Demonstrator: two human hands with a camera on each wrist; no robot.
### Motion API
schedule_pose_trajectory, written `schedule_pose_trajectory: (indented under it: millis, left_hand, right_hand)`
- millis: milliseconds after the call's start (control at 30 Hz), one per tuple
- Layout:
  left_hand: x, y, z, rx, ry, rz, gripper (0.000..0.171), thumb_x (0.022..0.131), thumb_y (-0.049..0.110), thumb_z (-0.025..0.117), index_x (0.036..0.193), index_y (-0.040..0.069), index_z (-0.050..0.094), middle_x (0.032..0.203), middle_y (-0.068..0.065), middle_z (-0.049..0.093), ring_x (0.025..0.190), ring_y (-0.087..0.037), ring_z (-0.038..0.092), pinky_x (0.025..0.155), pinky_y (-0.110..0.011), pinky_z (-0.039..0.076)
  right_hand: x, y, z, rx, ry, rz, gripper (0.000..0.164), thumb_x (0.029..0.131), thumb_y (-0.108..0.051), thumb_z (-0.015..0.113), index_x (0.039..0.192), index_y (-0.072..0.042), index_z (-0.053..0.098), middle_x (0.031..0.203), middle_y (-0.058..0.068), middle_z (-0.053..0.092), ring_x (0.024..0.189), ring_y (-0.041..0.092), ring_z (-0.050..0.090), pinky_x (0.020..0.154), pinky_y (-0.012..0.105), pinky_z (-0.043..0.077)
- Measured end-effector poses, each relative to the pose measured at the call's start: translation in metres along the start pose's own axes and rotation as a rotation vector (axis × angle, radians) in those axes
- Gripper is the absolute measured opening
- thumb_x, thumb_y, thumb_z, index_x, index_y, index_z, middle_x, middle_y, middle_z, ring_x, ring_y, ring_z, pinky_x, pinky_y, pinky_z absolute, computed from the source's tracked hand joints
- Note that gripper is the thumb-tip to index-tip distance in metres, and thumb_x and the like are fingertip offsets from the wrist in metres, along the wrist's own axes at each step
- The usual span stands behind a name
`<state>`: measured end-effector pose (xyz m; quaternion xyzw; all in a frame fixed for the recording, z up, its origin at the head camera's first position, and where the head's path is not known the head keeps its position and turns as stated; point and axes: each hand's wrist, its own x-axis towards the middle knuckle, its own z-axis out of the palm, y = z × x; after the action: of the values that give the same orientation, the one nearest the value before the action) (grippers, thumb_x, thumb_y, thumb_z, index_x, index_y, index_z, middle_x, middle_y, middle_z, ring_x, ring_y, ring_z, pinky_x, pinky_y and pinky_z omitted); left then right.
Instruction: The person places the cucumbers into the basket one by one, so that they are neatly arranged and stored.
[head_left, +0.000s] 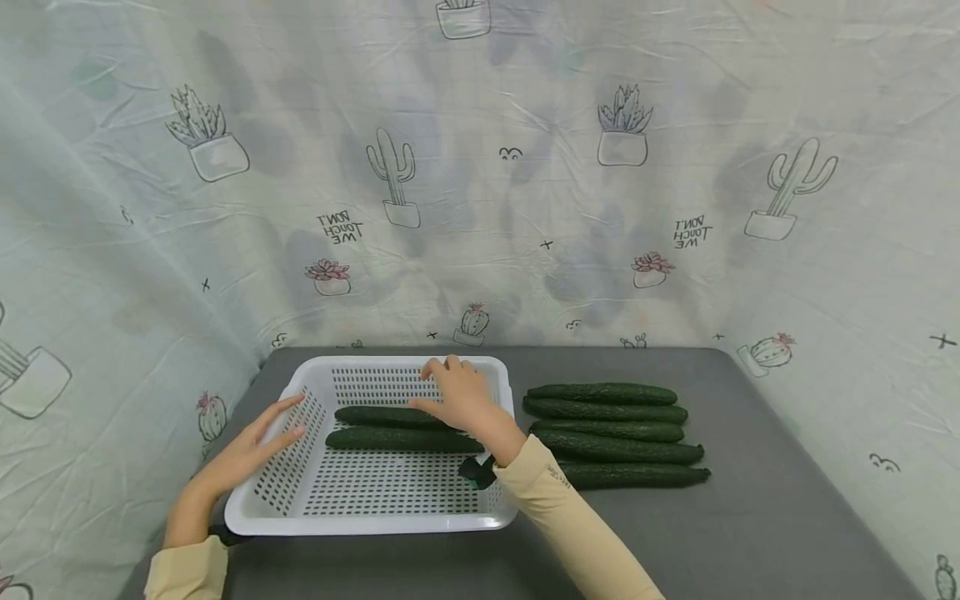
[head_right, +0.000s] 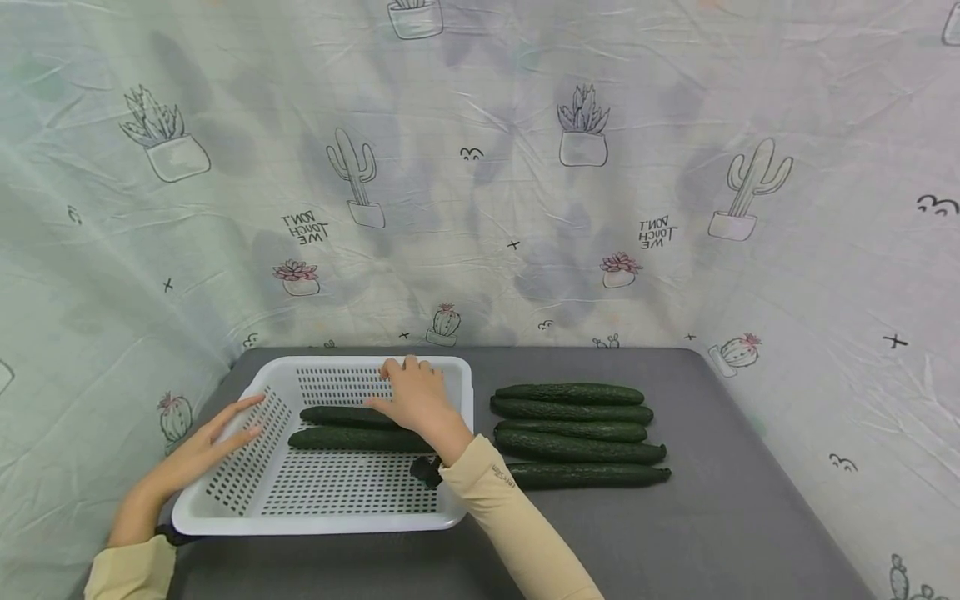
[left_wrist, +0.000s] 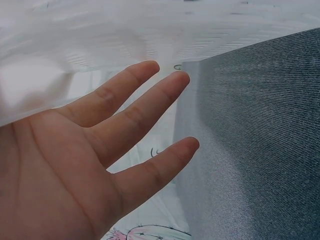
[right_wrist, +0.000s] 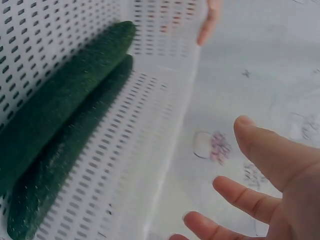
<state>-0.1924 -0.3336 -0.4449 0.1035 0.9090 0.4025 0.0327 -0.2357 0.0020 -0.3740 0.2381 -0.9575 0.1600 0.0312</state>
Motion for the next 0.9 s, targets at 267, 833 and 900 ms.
schedule_pose_trajectory:
  millis: [267, 833, 900]
  left_hand:
    - [0.0, -0.001, 0.0, -0.001, -0.004, -0.003, 0.063, 0.097, 0.033, 0.046, 0.15, 0.02, 0.014, 0.151, -0.022, 0.014, 0.13, -0.05, 0.026, 0.087, -0.067, 0.034]
    - [-0.001, -0.002, 0.001, -0.066, -0.014, -0.017, 0.063, 0.097, 0.033, 0.046, 0.15, 0.021, 0.013, 0.15, -0.026, 0.012, 0.111, -0.046, 0.05, 0.069, -0.044, 0.052]
    - [-0.001, -0.001, 0.001, -0.081, -0.018, -0.03, 0.064, 0.097, 0.033, 0.047, 0.15, 0.022, 0.013, 0.15, -0.026, 0.012, 0.106, -0.042, 0.054, 0.066, -0.039, 0.052]
  right_hand:
    - [-0.022, 0.015, -0.016, 0.048, 0.081, -0.029, 0.042, 0.086, -0.051, 0.058, 0.115, -0.019, 0.056, 0.107, 0.007, 0.054, 0.088, 0.024, 0.053, 0.08, 0.042, 0.044]
    - [-0.052, 0.038, -0.024, 0.072, 0.137, 0.028, 0.042, 0.087, -0.05, 0.057, 0.118, -0.021, 0.055, 0.104, 0.005, 0.051, 0.092, 0.024, 0.045, 0.077, 0.04, 0.034]
    - [-0.056, 0.042, -0.024, 0.076, 0.145, 0.04, 0.042, 0.087, -0.049, 0.057, 0.118, -0.02, 0.054, 0.103, 0.005, 0.049, 0.093, 0.025, 0.044, 0.078, 0.041, 0.033]
